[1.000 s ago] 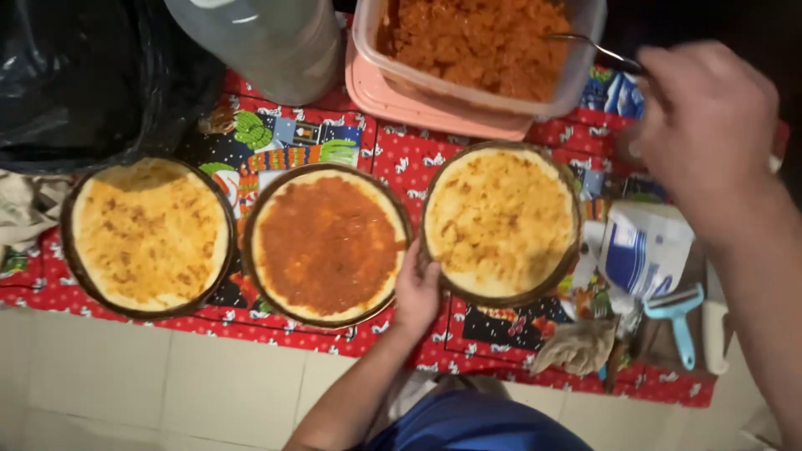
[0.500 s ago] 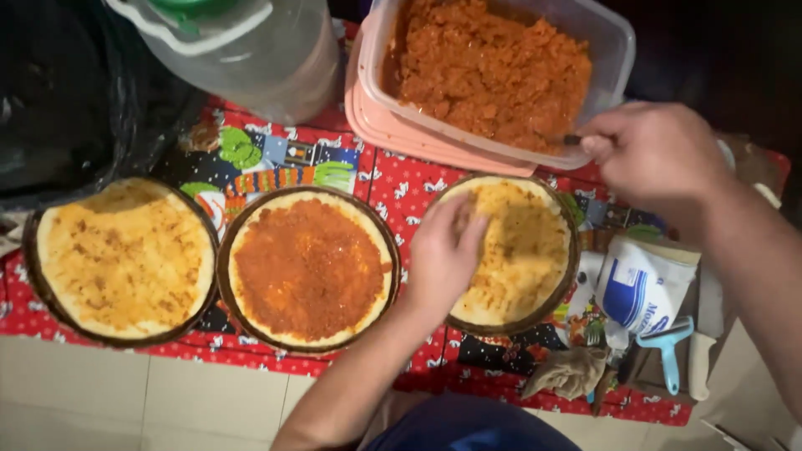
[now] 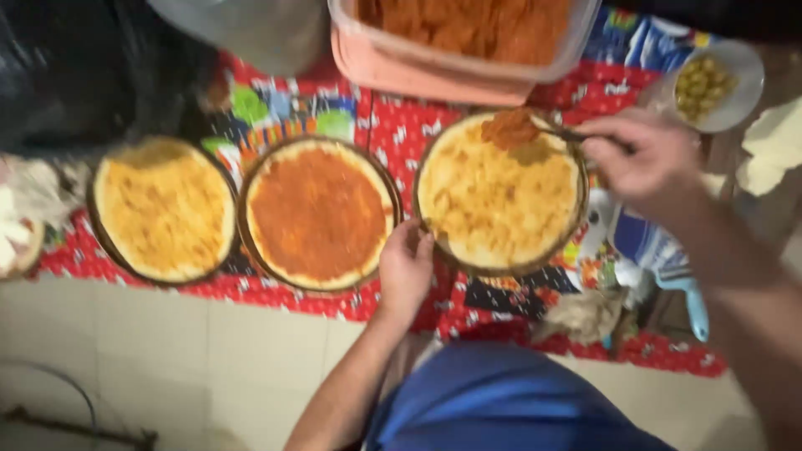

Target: The person spreads red sauce onto three pizza bases using a spoon. They scoop sauce from a container and distribute it evenly across the surface of each pizza base in sequence.

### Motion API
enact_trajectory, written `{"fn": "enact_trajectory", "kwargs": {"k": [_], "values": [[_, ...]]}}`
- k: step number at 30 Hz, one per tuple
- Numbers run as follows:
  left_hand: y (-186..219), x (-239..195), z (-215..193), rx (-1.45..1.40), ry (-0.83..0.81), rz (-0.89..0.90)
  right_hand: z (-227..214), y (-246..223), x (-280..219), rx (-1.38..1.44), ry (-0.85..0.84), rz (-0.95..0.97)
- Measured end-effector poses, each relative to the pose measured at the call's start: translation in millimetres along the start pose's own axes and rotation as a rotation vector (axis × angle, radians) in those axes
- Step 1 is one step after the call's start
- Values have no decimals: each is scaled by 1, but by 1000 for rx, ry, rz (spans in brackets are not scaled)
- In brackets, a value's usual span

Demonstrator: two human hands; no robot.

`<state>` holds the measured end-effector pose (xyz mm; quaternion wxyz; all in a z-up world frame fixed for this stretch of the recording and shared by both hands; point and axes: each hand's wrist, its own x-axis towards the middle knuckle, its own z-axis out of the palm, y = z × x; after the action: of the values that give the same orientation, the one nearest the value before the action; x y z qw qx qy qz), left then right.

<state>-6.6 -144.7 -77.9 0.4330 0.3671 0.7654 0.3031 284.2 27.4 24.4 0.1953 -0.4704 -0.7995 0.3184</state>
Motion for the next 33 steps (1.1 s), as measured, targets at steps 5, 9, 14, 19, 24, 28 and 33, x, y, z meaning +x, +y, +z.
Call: {"fn": "enact_trajectory", "kwargs": {"k": [5, 9, 14, 19, 24, 28, 33], "values": [[14, -15, 0, 51, 56, 120, 80, 50, -40, -174, 222, -79], [55, 14, -23, -34, 56, 128, 10, -14, -12, -215, 232, -237], [124, 85, -35, -33, 308, 471, -31, -35, 79, -342, 228, -256], [139, 156, -17, 211, 420, 636, 5, -45, 165, -494, -101, -159], [125, 178, -6, 242, 495, 691, 7, -68, 172, -289, -298, 170], [133, 177, -7, 244, 485, 649, -5, -75, 180, -229, -318, 300], [144, 157, -19, 299, 459, 627, -28, -71, 160, -95, -228, 543]]}}
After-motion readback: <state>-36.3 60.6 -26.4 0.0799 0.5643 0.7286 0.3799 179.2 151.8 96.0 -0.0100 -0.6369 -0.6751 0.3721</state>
